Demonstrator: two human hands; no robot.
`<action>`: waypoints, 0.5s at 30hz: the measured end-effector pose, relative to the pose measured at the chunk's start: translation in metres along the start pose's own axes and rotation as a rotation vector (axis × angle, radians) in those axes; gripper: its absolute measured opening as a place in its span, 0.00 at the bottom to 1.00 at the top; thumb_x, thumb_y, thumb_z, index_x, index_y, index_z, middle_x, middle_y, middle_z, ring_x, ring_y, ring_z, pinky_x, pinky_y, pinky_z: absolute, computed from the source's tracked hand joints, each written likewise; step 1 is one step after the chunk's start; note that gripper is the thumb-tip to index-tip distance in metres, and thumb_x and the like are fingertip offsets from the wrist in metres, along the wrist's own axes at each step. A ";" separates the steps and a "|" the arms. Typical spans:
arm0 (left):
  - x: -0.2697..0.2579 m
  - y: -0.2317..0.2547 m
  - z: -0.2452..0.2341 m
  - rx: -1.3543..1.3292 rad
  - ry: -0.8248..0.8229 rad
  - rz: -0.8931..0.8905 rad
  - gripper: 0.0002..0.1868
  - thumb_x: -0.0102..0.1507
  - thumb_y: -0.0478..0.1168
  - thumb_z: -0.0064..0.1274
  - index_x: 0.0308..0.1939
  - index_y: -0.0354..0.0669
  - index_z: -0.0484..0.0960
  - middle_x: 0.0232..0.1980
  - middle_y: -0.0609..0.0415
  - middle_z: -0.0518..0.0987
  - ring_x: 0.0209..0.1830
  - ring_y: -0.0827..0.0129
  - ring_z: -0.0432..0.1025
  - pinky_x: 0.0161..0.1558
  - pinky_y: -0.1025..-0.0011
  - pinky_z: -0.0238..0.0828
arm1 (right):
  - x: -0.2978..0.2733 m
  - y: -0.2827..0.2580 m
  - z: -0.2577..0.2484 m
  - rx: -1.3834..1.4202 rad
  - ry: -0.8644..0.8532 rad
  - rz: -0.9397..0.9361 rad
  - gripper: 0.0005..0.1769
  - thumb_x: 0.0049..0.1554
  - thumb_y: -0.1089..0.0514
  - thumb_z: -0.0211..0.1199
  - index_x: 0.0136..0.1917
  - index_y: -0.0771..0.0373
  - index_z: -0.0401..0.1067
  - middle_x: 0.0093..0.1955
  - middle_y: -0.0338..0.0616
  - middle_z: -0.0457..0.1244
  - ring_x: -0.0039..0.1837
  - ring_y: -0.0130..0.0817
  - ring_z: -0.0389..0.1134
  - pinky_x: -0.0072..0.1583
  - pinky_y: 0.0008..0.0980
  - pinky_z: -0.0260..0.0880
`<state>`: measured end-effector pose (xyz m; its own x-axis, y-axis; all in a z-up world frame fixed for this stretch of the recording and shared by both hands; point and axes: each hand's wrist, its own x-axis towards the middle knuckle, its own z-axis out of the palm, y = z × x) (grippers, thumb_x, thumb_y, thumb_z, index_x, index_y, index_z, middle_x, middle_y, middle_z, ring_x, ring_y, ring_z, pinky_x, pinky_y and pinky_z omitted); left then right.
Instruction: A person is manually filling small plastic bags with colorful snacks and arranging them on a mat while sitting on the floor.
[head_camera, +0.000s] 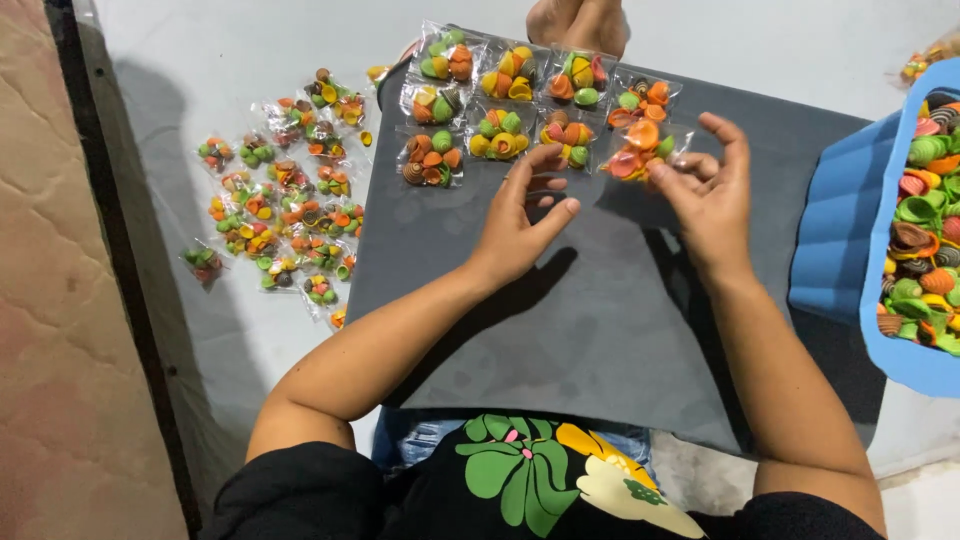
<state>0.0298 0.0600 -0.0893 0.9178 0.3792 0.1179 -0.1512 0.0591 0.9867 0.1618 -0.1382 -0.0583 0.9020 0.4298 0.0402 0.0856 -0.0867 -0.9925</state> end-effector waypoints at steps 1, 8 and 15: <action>0.001 0.003 -0.002 0.006 0.014 0.019 0.30 0.68 0.39 0.59 0.73 0.49 0.66 0.65 0.46 0.74 0.63 0.56 0.74 0.62 0.59 0.74 | 0.006 0.007 -0.005 -0.041 0.030 -0.026 0.37 0.65 0.66 0.70 0.79 0.57 0.51 0.49 0.38 0.58 0.52 0.31 0.73 0.58 0.29 0.81; 0.000 0.004 -0.002 -0.020 0.018 0.043 0.29 0.68 0.38 0.57 0.73 0.48 0.66 0.65 0.47 0.75 0.61 0.57 0.75 0.60 0.60 0.75 | 0.020 0.029 -0.001 -0.174 0.013 0.011 0.32 0.64 0.62 0.73 0.74 0.57 0.59 0.45 0.45 0.63 0.45 0.35 0.73 0.49 0.31 0.80; -0.002 -0.001 0.000 -0.033 -0.017 0.050 0.28 0.69 0.36 0.56 0.72 0.46 0.67 0.64 0.46 0.75 0.60 0.57 0.76 0.57 0.64 0.77 | 0.012 0.011 0.008 -0.802 0.061 -0.278 0.17 0.62 0.52 0.74 0.61 0.57 0.75 0.43 0.48 0.70 0.43 0.40 0.73 0.43 0.36 0.73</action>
<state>0.0280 0.0595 -0.0904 0.9148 0.3670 0.1690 -0.2086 0.0708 0.9754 0.1700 -0.1272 -0.0693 0.8230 0.4828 0.2992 0.5606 -0.6053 -0.5651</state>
